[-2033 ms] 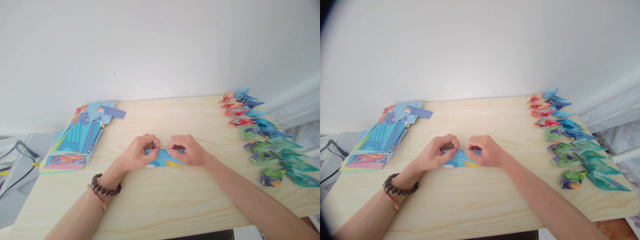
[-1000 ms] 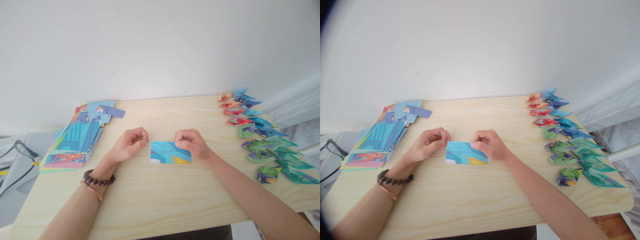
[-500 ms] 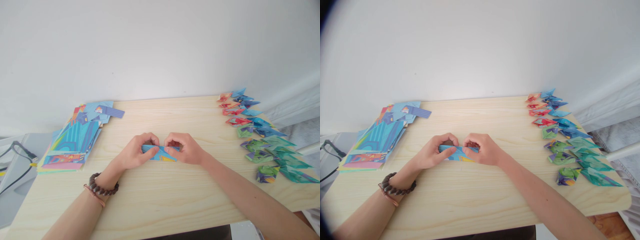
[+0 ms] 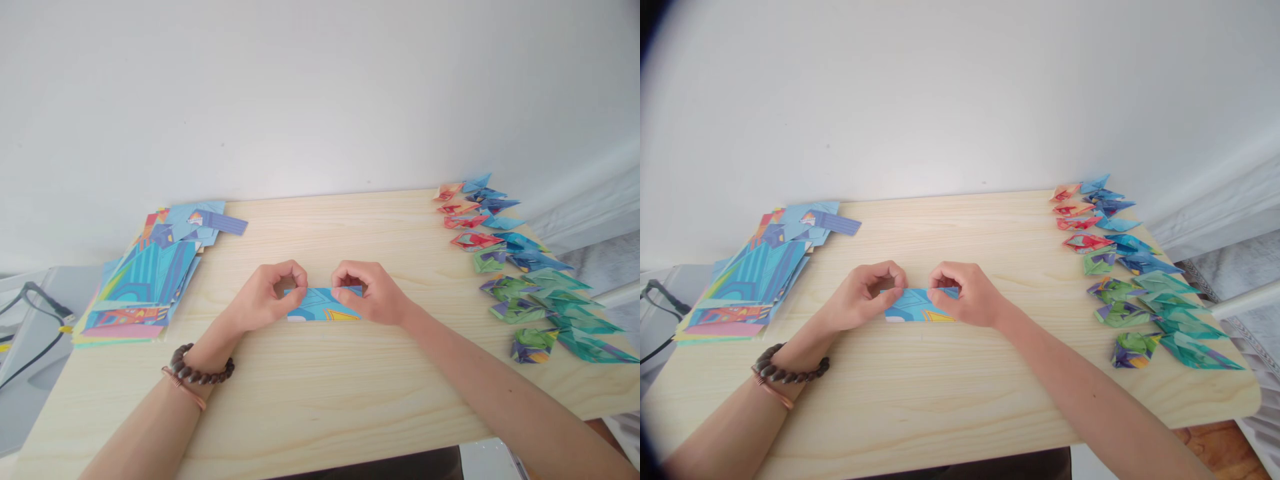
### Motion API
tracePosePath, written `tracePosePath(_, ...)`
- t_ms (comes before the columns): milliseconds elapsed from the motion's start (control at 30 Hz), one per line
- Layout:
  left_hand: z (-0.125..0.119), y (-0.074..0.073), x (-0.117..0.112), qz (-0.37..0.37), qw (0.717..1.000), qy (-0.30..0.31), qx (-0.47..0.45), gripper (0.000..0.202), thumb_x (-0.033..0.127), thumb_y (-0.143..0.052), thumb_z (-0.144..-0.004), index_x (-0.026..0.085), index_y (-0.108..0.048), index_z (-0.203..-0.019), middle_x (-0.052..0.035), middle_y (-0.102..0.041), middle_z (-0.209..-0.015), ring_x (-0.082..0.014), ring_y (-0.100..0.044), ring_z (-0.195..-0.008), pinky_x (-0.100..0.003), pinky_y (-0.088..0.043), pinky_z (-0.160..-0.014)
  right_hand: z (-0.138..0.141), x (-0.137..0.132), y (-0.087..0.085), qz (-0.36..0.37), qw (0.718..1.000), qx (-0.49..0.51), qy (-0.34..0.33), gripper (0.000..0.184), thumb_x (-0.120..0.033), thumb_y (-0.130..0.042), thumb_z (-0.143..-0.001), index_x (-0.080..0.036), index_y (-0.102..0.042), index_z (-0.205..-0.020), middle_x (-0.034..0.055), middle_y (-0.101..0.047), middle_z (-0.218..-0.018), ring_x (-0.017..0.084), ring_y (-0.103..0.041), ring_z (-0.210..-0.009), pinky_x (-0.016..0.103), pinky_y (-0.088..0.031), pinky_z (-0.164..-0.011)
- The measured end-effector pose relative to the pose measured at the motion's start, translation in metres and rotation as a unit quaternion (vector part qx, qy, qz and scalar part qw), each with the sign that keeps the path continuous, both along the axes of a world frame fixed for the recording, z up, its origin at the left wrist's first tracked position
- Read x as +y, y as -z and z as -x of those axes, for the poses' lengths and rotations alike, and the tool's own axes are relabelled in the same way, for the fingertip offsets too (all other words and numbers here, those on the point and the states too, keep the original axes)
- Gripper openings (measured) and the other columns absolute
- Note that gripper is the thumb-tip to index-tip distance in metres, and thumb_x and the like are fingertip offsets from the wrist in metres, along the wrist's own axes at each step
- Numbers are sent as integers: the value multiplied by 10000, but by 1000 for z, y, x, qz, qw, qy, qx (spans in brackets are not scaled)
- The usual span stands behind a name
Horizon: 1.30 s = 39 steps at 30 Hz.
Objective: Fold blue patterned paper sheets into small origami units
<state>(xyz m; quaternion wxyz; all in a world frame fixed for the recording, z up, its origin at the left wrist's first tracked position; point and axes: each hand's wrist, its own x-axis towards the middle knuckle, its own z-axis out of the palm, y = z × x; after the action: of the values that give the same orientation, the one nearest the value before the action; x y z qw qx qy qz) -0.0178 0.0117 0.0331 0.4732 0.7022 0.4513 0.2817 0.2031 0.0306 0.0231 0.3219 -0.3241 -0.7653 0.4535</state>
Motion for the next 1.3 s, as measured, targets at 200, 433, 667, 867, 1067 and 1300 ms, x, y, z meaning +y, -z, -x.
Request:
tracePosePath(200, 8, -2, 3, -10, 1000, 15, 20, 51, 181, -531, -782, 145, -520, -747, 10, -546, -676, -95, -485, -608, -205, -406, -570, -3, 2, -1, 15, 1000, 13, 2, 48, -172, -556, -766, -164, -541, -722, -23, -540, -675, 84, -460, -605, 214, -370, -565)
tracePosePath(433, 15, 0, 6, -25, 999, 22, 34, 72, 208, -532, -778, 146, -521, -742, -1, -548, -697, -110, -489, -647, -219, -410, -608, -7, 5, -2, 36, 999, 19, 9, 53, -184, -554, -756, -167, -539, -708, -25, -537, -659, 87, -461, -596, 214, -362, -550)
tracePosePath(667, 18, 2, 6, -12, 999, 28, 11, 80, 208, -536, -791, 148, -509, -745, 1, -528, -717, -109, -477, -663, -224, -402, -624, -7, 5, -2, 45, 999, 19, 9, 62, -188, -556, -758, -166, -538, -703, -24, -528, -653, 87, -449, -592, 216, -357, -548)
tracePosePath(867, 28, 4, 9, 1, 1000, 11, -16, 96, 214, -519, -802, 147, -499, -736, -4, -537, -722, -113, -486, -664, -227, -398, -613, -14, 10, 0, 49, 998, 29, 26, 85, -204, -561, -774, -164, -541, -702, -29, -499, -638, 86, -426, -587, 224, -343, -551)
tracePosePath(1067, 29, 2, 10, 0, 999, -5, -43, 140, 273, -535, -840, 146, -503, -789, -15, -554, -763, -126, -517, -713, -237, -423, -661, -17, 14, 1, 104, 992, 52, 51, 118, -248, -572, -782, -164, -544, -705, -40, -473, -616, 77, -401, -553, 221, -325, -518)
tracePosePath(1300, 21, -1, 8, -8, 1000, 8, -20, 206, 316, -583, -840, 171, -456, -911, 16, -493, -759, -90, -466, -644, -203, -383, -585, -13, 14, -1, 163, 980, 75, 83, 168, -313, -554, -807, -177, -508, -719, -51, -452, -606, 70, -416, -513, 209, -334, -480)
